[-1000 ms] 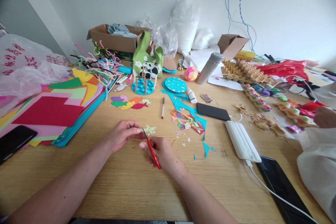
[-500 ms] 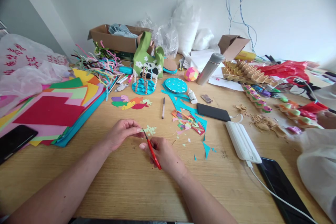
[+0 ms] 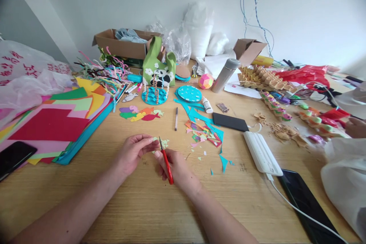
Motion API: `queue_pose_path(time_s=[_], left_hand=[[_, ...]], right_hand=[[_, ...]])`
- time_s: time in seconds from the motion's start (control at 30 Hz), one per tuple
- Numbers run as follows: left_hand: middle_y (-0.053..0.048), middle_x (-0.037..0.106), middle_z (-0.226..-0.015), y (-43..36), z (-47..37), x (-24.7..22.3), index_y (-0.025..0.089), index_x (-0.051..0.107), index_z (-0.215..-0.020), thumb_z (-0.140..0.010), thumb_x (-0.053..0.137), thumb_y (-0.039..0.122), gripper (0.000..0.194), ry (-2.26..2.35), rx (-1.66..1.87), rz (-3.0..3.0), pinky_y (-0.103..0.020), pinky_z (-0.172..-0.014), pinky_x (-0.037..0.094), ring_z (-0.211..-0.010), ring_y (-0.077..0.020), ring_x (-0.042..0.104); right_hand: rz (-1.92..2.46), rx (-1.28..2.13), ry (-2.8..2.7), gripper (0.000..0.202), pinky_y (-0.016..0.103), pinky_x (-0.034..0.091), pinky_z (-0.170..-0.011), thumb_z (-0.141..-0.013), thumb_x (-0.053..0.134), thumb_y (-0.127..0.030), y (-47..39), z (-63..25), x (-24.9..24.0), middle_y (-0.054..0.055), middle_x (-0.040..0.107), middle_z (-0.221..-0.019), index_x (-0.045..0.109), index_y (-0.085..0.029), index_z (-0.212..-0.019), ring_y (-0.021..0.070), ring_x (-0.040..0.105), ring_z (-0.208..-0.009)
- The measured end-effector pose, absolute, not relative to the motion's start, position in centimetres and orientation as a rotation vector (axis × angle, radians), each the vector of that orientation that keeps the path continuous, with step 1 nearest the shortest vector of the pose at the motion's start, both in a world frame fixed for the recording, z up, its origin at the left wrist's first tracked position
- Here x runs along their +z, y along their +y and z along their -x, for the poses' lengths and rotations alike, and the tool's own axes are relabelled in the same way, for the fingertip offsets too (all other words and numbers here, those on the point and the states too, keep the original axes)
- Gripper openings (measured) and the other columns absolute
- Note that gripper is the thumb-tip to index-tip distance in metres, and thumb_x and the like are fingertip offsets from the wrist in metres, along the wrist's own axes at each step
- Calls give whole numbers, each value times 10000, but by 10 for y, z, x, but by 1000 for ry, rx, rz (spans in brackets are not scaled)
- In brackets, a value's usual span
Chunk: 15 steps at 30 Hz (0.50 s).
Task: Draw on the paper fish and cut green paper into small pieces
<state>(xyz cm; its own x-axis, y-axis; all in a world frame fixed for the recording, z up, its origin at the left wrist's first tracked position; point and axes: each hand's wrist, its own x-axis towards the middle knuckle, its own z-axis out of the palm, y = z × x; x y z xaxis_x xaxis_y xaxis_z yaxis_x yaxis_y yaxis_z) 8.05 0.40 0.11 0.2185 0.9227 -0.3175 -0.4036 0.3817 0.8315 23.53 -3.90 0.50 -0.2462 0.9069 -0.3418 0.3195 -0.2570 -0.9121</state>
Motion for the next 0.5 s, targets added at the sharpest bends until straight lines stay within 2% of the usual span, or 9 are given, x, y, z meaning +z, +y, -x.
queue_pose_path(time_s=[0.13,0.5], left_hand=[[-59,731,-777,-6,-91,-3,149,698,-735,-613,807,303,225,938,1131,-562,-320,-814,503,-776,-178,672],[-52,720,-786,-18,-101,-3,147,689,-731,-620,800,319,233,937,1135,-475,-289,-727,486,-759,-173,641]], right_hand=[[1495,1525,-1479,619,215,390,-405,-784,414,-788,-40,-229,0,11,579,-550,490,-181,-686,109,519,-421],[1531,1481,-1474,579,216,361,-383,-788,459,-762,-43,-222,2,20,564,-536,486,-195,-677,113,496,-391]])
